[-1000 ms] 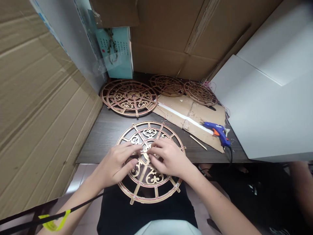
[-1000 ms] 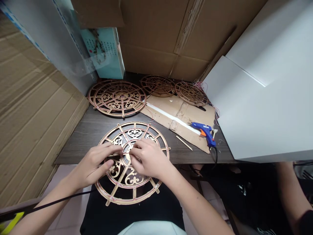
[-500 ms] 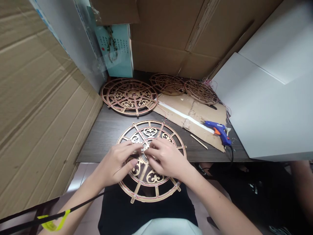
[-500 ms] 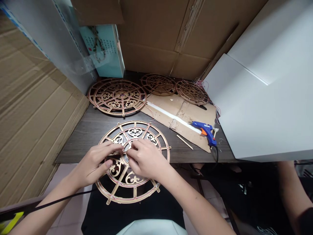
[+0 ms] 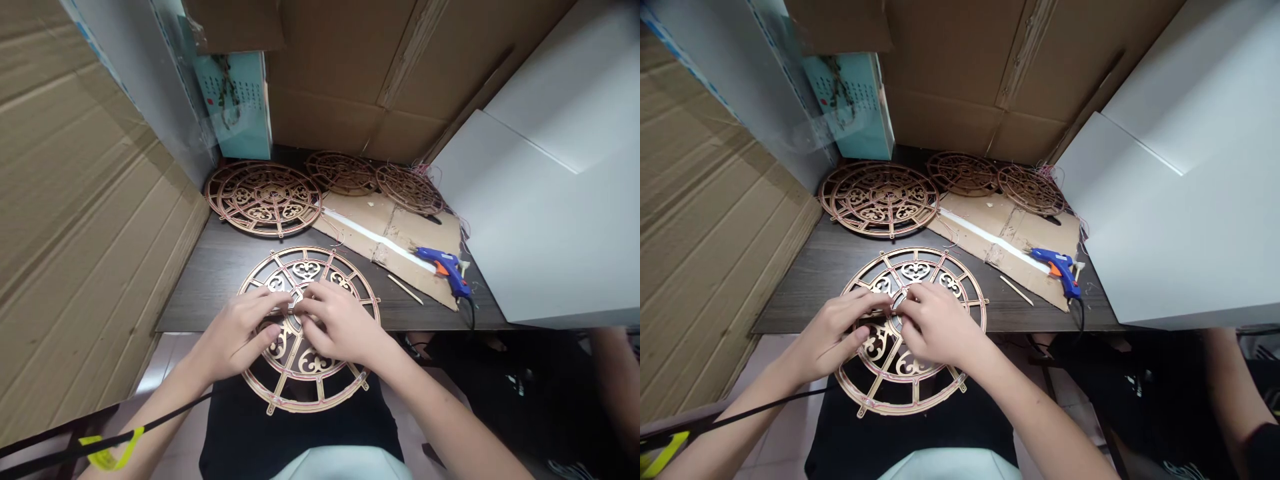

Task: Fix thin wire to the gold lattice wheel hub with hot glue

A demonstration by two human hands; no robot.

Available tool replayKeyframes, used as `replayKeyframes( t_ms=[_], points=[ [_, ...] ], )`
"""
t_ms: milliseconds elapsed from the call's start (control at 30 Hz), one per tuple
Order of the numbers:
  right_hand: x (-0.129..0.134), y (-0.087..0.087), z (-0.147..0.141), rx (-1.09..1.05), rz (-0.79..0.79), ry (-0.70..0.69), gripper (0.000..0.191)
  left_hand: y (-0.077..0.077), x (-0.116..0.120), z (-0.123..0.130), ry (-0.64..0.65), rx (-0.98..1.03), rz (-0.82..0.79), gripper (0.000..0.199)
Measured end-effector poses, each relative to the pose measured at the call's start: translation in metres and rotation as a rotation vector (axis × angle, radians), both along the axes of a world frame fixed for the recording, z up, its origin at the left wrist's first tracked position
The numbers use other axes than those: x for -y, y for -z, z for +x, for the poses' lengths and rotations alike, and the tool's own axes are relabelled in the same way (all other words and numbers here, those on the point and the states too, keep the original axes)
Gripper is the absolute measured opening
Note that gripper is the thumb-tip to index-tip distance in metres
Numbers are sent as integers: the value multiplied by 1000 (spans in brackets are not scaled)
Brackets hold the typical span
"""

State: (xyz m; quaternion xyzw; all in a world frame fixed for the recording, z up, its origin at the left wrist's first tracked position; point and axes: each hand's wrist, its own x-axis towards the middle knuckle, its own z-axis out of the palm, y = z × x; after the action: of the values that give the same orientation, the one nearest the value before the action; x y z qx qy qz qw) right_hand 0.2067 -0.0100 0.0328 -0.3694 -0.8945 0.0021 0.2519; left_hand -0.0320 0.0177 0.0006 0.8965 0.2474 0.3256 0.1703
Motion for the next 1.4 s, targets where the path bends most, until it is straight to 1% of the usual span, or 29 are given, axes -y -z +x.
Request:
replayKeyframes(
  t_ms=[133, 233, 367, 533, 700, 800, 1000, 1067, 1233, 1300, 1400],
  points=[
    [2, 0, 5, -91, -31, 7, 25, -1, 0, 0, 2, 3, -32, 43],
    [3, 2, 9, -83, -25, 23, 27, -2, -1, 1, 9, 6, -49, 42],
    [6, 6, 12, -59, 8, 24, 29, -2, -2, 1, 4, 7, -25, 42],
    [9, 11, 13, -115, -8, 19, 29, -2, 1, 0, 10, 10, -32, 41],
    [8, 12, 15, -147, -18, 19, 30, -2, 0, 2, -2, 16, -29, 41],
    [8, 10, 14, -112, -20, 19, 31, -2, 0, 2, 1, 15, -27, 42],
    [15, 6, 14, 52, -6, 71, 32, -2, 1, 0, 7, 14, -26, 41],
    [17, 8, 17, 14, -29, 55, 31, -2, 1, 0, 5, 18, -29, 41],
    [18, 15, 23, -183, -109, 13, 32, -3, 2, 0, 9, 23, -36, 39],
    [18, 16, 22, -204, -129, 22, 33, -4, 3, 0, 4, 23, -43, 41],
    [18, 16, 20, -175, -104, 45, 31, -6, 4, -1, 0, 15, -71, 42]
  ],
)
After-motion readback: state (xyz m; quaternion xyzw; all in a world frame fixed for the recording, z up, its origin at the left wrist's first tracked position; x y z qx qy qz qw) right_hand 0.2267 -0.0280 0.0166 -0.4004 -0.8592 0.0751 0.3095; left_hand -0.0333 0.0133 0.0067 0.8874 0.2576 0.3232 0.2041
